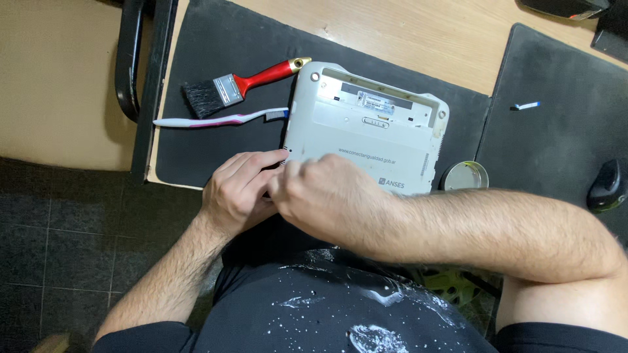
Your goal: The person uses a screwdriver to tighten screws into the back of a white electronic device resting on their lap. They repeatedly pick up screws from a small metal tin and secure them into the device's casing.
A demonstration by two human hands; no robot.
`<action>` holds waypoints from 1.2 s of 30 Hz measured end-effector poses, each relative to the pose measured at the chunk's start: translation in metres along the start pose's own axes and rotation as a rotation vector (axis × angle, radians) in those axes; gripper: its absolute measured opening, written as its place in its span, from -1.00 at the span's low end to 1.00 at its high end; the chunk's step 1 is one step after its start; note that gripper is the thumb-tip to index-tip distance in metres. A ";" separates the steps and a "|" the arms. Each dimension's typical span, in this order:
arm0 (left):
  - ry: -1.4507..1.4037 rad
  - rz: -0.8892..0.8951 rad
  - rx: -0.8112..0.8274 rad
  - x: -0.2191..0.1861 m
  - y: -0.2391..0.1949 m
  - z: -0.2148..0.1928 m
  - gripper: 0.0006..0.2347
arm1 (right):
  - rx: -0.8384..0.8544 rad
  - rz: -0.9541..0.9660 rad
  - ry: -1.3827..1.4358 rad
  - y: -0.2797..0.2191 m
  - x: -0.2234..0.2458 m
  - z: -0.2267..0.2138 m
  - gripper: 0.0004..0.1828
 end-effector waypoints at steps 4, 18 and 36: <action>0.019 -0.027 -0.050 0.000 -0.001 0.004 -0.87 | -0.082 -0.060 -0.054 -0.007 -0.006 -0.018 -0.87; 0.001 -0.005 -0.012 -0.001 0.005 -0.001 -0.85 | -0.053 -0.060 0.017 -0.003 0.002 -0.004 -0.82; 0.058 -0.034 -0.089 0.006 -0.010 0.016 -0.85 | -0.056 -0.127 0.138 -0.002 -0.004 -0.004 -0.80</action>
Point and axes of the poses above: each hand's wrist, its own y-axis towards the middle knuckle, its own z-axis out of the palm, x = y × z, the point moved 2 cm from there along y, towards the middle knuckle, and after that the axes turned 8 degrees about z, right-handed, at the moved point
